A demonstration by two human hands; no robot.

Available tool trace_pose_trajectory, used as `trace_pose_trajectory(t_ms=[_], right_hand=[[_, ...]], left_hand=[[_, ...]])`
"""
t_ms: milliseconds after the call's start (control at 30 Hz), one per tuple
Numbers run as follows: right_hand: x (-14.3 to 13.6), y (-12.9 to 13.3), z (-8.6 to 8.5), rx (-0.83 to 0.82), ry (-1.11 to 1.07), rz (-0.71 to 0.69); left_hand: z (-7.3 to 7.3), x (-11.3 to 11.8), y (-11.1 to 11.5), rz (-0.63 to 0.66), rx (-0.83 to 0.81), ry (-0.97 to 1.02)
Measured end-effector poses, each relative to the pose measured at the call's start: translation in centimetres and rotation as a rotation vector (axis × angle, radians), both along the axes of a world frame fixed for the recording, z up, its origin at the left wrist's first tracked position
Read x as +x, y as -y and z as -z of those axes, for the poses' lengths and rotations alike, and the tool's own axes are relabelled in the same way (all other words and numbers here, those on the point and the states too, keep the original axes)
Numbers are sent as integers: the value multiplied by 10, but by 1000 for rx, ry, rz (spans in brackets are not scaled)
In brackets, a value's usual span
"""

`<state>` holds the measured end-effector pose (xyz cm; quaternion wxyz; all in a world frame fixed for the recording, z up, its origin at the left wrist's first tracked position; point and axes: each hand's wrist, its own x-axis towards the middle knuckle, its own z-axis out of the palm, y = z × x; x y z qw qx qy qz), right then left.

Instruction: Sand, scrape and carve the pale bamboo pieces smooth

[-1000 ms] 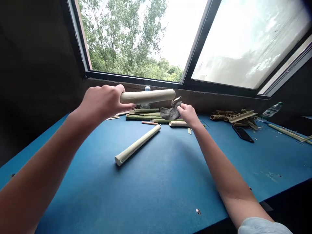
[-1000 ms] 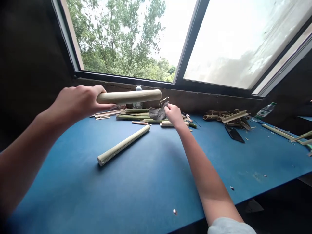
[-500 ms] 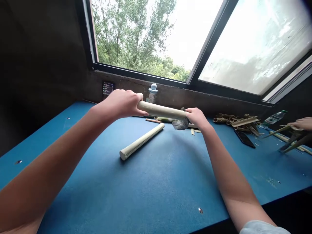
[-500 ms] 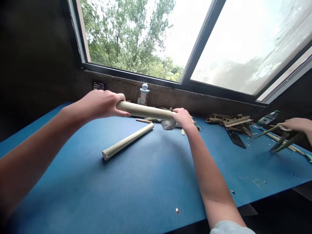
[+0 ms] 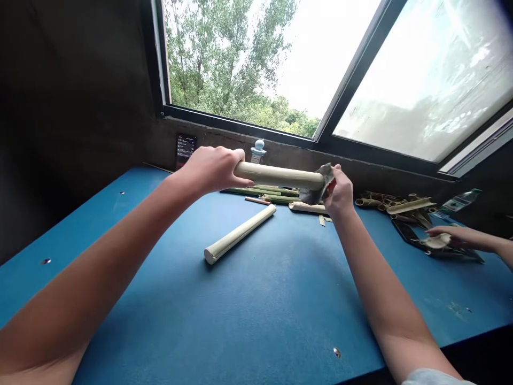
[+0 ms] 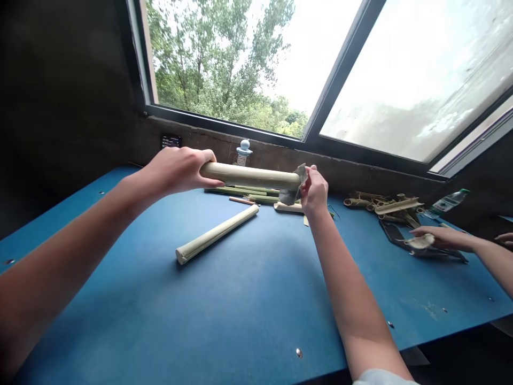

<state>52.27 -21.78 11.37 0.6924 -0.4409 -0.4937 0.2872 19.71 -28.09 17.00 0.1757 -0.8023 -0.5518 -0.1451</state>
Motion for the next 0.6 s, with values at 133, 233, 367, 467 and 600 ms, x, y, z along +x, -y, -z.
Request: trace_pose_trajectory(t_ms=[133, 233, 367, 467, 600], right_hand=[[-7, -1, 6, 8, -83, -13], [-15, 0, 12, -56, -134, -57], [-23, 3, 14, -135, -189, -99], [-23, 2, 14, -231, -223, -113], [-16, -2, 16, -462, -226, -144]], left_hand=[[2, 8, 6, 30, 47, 22], [5, 14, 8, 59, 95, 10], [7, 16, 8, 72, 112, -18], [8, 17, 9, 86, 126, -44], [11, 21, 12, 152, 180, -118]])
